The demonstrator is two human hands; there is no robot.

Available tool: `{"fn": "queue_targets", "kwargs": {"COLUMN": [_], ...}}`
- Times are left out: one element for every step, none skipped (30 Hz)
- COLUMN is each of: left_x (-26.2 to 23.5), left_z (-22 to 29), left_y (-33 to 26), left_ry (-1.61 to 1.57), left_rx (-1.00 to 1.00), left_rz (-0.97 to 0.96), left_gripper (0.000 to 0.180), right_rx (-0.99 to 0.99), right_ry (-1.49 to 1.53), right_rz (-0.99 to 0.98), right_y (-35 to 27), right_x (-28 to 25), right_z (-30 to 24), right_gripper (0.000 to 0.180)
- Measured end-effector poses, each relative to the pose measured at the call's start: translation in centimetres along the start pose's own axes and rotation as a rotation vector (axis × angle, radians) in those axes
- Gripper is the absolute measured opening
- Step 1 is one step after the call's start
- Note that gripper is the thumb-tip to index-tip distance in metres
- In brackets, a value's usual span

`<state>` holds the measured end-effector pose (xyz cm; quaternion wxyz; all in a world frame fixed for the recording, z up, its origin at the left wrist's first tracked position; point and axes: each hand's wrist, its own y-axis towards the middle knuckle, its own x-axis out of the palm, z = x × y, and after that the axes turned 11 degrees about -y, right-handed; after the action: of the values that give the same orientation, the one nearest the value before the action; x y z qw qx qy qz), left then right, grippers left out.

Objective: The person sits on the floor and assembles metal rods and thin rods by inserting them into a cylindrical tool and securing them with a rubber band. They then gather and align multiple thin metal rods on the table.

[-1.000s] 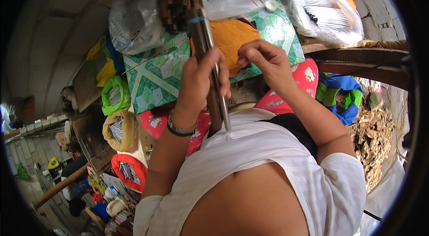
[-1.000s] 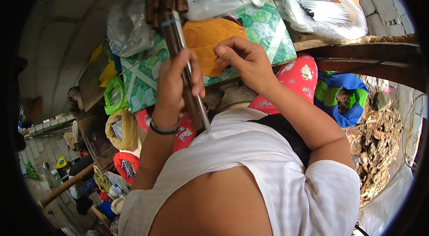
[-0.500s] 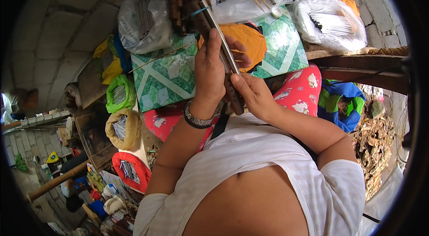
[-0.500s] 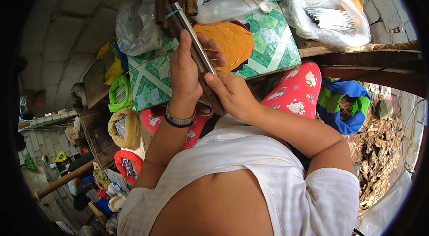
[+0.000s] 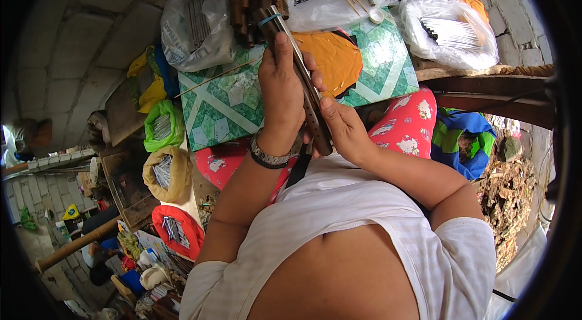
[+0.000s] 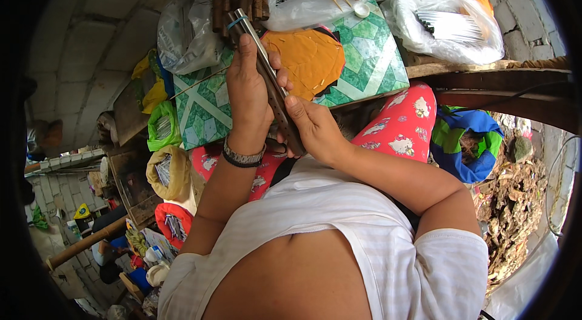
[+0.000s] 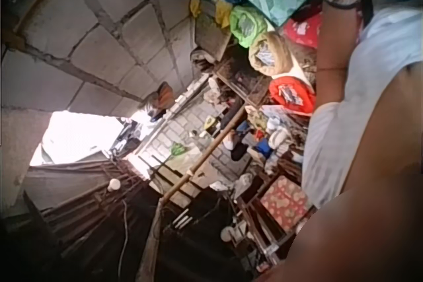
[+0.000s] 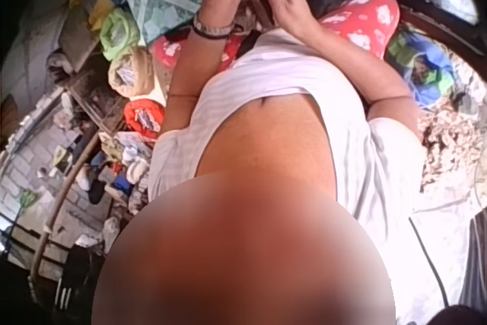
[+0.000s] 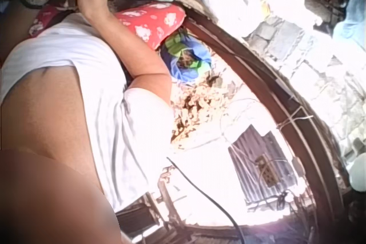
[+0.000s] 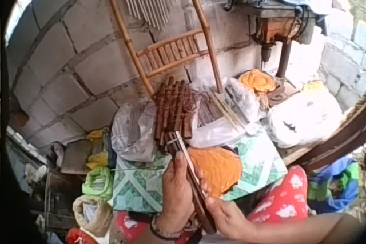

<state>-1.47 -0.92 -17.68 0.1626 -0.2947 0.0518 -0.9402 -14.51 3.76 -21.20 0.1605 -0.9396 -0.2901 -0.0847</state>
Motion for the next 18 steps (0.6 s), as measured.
{"fn": "queue_targets", "kwargs": {"left_x": [0.0, 0.0, 0.0, -0.1, -0.1, 0.0, 0.0, 0.1, 0.2, 0.1, 0.0, -0.2, -0.5, -1.0, -1.5, -2.2, -2.8, -3.4], "left_z": [0.0, 0.0, -0.1, -0.1, -0.1, -0.1, -0.1, -0.1, -0.1, -0.1, 0.0, 0.1, 0.3, 0.7, 1.2, 1.9, 2.8, 3.8], "left_y": [0.0, 0.1, 0.1, 0.2, 0.2, 0.3, 0.3, 0.3, 0.3, 0.3, 0.3, 0.3, 0.4, 0.5, 0.6, 0.6, 0.5, 0.3], "left_ry": [-0.001, -0.002, -0.009, -0.011, -0.019, -0.027, -0.022, -0.016, -0.012, -0.009, -0.008, -0.006, 0.057, 0.121, 0.174, 0.393, 0.6, 0.814], "left_rx": [0.003, 0.005, 0.008, 0.009, 0.011, 0.013, 0.015, 0.016, 0.011, 0.001, -0.016, -0.033, -0.05, -0.067, -0.058, -0.045, -0.006, 0.04], "left_rz": [0.008, 0.016, 0.02, 0.027, 0.031, 0.035, 0.036, 0.038, 0.049, 0.037, 0.034, 0.031, -0.003, -0.036, -0.099, -0.043, -0.016, 0.014], "left_gripper": [0.042, 0.041, 0.041, 0.041, 0.041, 0.04, 0.04, 0.04, 0.041, 0.041, 0.041, 0.041, 0.042, 0.044, 0.045, 0.046, 0.048, 0.05], "right_rx": [0.007, 0.039, 0.075, 0.101, 0.121, 0.129, 0.137, 0.14, 0.143, 0.145, 0.139, 0.133, 0.098, 0.112, 0.097, 0.097, 0.088, 0.094], "right_ry": [-0.002, 0.057, 0.109, 0.168, 0.168, 0.174, 0.179, 0.157, 0.135, 0.113, 0.128, 0.143, 0.157, 0.17, 0.182, 0.177, 0.183, 0.171], "right_rz": [-0.005, -0.034, -0.065, -0.106, -0.124, -0.153, -0.182, -0.189, -0.196, -0.203, -0.193, -0.182, -0.196, -0.189, -0.206, -0.199, -0.21, -0.197], "right_y": [0.1, 0.2, 0.3, 0.5, 0.6, 0.7, 0.8, 0.8, 0.9, 0.8, 0.8, 0.7, 0.6, 0.7, 0.7, 0.7, 0.7, 0.7], "right_x": [-0.1, -0.2, -0.4, -0.5, -0.7, -0.8, -1.0, -1.1, -1.1, -1.2, -1.2, -1.3, -1.3, -1.4, -1.5, -1.6, -1.7, -1.9], "right_z": [0.0, 0.0, 0.1, 0.2, 0.3, 0.4, 0.5, 0.5, 0.6, 0.6, 0.6, 0.5, 0.5, 0.5, 0.4, 0.4, 0.4, 0.3], "right_gripper": [0.06, 0.063, 0.066, 0.069, 0.069, 0.071, 0.072, 0.071, 0.071, 0.07, 0.072, 0.073, 0.075, 0.074, 0.074, 0.073, 0.072, 0.072]}}
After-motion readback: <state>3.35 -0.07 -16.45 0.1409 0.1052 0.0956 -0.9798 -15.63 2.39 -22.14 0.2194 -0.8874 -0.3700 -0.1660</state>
